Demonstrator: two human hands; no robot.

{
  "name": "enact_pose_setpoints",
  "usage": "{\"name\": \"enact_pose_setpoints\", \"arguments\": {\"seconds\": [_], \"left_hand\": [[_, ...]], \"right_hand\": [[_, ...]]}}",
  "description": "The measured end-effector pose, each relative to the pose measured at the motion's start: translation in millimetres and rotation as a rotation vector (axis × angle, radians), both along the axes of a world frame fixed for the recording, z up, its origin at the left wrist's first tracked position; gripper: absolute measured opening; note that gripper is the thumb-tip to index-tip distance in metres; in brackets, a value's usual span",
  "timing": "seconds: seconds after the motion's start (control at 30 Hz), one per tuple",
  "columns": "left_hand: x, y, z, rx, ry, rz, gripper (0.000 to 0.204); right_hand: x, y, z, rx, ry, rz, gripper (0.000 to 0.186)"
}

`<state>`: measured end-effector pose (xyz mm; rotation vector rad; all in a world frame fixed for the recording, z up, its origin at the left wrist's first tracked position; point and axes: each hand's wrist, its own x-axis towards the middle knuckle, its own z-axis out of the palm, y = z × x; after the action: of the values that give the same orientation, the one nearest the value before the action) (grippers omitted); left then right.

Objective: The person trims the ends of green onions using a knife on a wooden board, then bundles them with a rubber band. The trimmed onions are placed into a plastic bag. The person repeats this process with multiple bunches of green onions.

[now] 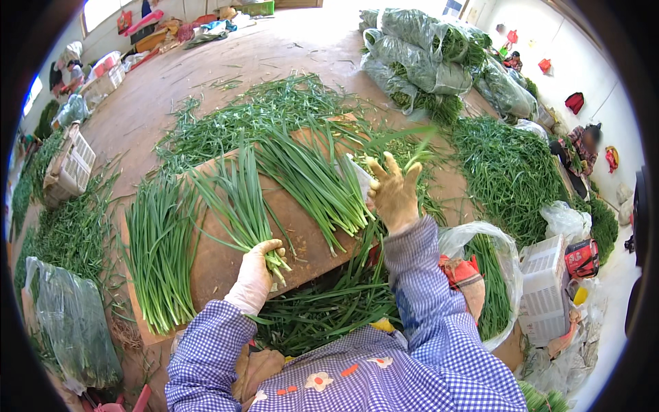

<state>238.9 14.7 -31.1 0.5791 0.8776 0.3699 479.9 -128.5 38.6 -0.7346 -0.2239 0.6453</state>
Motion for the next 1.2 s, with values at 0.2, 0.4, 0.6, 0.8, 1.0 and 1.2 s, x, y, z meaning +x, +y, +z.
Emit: {"name": "enact_pose_setpoints", "arguments": {"seconds": [0.2,0.4,0.6,0.8,1.0,1.2], "left_hand": [[4,0,-12,0.011,0.008,-0.022,0.010],[6,-6,-4,-0.001,0.031,-0.064,0.009],[8,-10,-9,0.025,0.054,-0.095,0.009],[12,-16,-12,-0.033,-0.099,-0.143,0.013],[11,-21,-6,-0.043,-0.085,-0.212,0.017],[13,-35,1,0.006,-0.106,-0.446,0.016]], "right_hand": [[-8,5,-34,-1.671,-1.417,0.150,0.040],[-16,-10,-86,-1.668,-1.279,0.199,0.027],[-9,-29,-86,-1.513,-1.395,0.182,0.042],[0,-33,-95,-0.837,-0.251,0.694,0.025],[-1,-59,-96,-0.524,-0.063,0.487,0.022],[-94,-17,-54,-1.086,-1.500,0.483,0.027]]}}
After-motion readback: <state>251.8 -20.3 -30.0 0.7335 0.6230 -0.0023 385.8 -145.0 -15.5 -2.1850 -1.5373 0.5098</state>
